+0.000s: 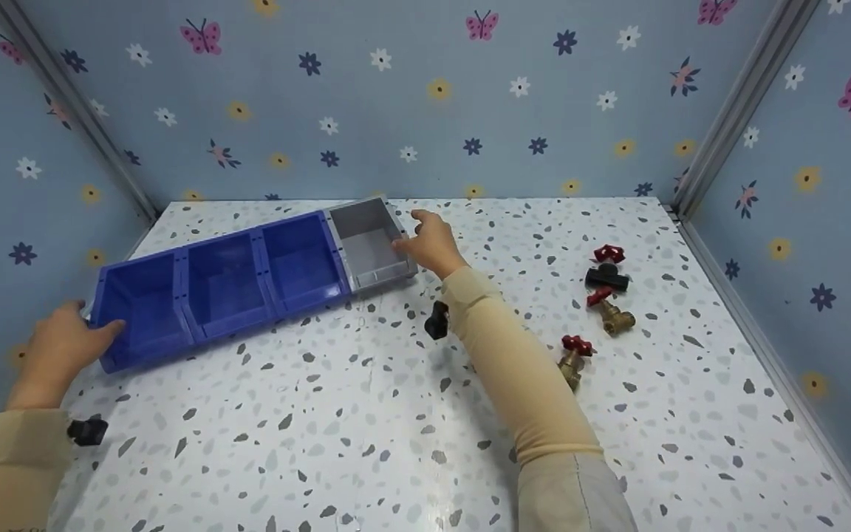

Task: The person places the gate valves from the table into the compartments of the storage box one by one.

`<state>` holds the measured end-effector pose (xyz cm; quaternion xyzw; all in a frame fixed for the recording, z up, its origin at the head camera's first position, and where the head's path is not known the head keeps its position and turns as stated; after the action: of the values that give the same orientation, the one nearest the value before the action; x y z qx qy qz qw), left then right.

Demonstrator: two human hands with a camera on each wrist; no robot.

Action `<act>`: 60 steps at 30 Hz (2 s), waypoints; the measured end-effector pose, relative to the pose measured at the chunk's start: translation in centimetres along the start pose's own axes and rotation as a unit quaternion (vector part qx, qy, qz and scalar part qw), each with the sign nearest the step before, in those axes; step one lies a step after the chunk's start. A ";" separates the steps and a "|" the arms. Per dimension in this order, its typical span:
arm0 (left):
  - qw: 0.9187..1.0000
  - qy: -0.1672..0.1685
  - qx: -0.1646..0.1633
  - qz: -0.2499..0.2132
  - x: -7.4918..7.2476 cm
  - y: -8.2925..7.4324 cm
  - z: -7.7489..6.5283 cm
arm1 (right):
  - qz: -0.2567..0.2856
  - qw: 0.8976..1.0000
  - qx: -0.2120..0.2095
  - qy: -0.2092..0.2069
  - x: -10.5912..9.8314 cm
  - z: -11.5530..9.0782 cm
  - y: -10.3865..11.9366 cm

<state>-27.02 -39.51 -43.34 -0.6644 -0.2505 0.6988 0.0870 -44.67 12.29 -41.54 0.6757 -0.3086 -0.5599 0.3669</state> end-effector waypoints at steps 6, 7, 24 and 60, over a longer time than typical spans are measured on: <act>1.000 0.002 -0.004 -0.012 0.1 0.1 0.1 | -0.006 1.000 0.011 0.007 0.7 0.5 -0.8; 1.000 0.000 -0.002 -0.012 0.1 0.1 0.1 | -0.008 1.000 0.015 0.012 0.9 0.5 -0.9; 0.999 -0.027 0.009 -0.026 0.3 0.1 -0.2 | -0.048 0.998 0.026 0.005 2.2 1.8 -1.4; 0.999 -0.022 0.037 -0.016 0.7 -1.5 1.0 | -0.101 0.995 0.023 0.003 0.5 1.8 -1.9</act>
<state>-28.35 -38.14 -43.24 -0.6409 -0.2366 0.7208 0.1172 -46.29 12.61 -43.57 0.7136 -0.2507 -0.5845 0.2936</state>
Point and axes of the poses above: each hand's wrist, its own z-axis towards the middle knuckle, its own x-axis out of the palm, y = z × x, the point moved 6 cm from there along z, towards the middle knuckle, and after that the axes turned 5 degrees about x, right-handed, at the moved point
